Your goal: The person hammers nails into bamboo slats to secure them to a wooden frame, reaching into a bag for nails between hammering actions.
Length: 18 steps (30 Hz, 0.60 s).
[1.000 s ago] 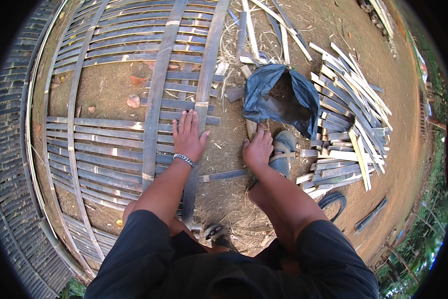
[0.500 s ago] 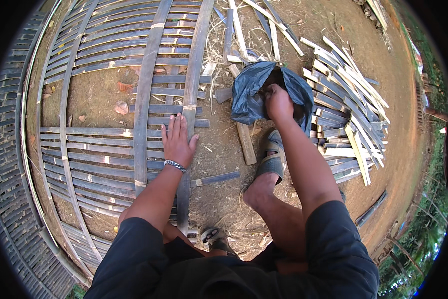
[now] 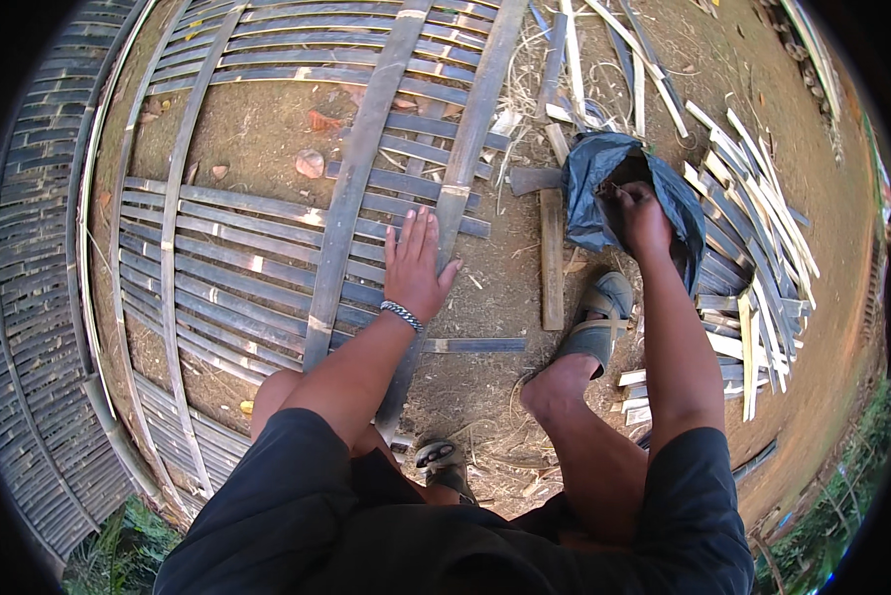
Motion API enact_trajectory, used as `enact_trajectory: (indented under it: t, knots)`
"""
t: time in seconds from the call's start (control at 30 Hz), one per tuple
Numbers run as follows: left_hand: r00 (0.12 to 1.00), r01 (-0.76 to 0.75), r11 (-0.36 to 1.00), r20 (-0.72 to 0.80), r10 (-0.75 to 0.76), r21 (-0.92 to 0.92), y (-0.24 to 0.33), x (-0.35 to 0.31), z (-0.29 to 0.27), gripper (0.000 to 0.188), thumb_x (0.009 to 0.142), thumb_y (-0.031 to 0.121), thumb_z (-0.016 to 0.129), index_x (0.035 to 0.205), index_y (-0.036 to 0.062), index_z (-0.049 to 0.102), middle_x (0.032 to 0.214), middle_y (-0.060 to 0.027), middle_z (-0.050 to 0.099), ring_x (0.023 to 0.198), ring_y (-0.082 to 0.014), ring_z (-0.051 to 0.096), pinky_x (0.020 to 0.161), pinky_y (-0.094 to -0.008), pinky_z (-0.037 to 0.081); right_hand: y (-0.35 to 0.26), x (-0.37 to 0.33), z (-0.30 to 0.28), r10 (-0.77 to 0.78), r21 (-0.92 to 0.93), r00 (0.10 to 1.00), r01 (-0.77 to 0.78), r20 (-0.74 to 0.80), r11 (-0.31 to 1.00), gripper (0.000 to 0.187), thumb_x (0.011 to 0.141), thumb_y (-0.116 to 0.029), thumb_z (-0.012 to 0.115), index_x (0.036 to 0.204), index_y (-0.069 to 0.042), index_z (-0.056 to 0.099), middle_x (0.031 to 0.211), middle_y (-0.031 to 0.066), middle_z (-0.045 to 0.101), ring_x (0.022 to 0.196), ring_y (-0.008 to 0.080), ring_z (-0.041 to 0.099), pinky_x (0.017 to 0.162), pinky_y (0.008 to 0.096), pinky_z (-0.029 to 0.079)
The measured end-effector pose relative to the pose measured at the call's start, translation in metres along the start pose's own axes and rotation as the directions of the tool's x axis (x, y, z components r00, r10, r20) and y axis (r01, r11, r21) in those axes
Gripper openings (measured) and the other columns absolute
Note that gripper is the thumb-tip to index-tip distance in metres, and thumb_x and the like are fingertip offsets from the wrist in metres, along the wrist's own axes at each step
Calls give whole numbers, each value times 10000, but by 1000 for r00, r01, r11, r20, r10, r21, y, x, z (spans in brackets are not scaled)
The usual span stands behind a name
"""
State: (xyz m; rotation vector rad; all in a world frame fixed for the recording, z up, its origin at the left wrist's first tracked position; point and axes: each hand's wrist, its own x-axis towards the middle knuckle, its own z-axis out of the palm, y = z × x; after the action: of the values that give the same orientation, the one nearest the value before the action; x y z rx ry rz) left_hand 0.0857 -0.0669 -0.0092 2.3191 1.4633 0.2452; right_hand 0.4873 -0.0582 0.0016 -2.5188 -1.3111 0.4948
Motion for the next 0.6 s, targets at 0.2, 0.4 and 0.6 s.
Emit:
enact_trajectory:
  t: [0.2,0.4,0.6]
  knots:
    - [998,35,999,52,-35,12,0,-3,0,856,944,426,685,1590,-12,332,1674,-167,318,1579,-317,237,1281,-556,119,-23,-15,-30,53,12,998,-53,22,999,245,934,-327,702,1066,-128,754,1046,172,756,997,366,720,893,438,544]
    - [996,49,999,75,-49,13,0,-4,1,838,959,432,659,1596,3,326,1685,-152,301,1585,-301,225,1283,-556,116,-29,-24,-41,149,269,985,-168,90,948,208,935,-169,735,1070,-11,728,888,72,757,682,107,677,657,288,537]
    - [996,42,998,80,-38,-47,2,-5,-3,856,942,428,682,1599,13,323,1688,-157,293,1589,-308,214,1284,-559,102,-27,-34,-42,123,494,992,-93,-29,865,183,962,-98,718,1100,18,689,858,48,727,723,94,657,663,249,529]
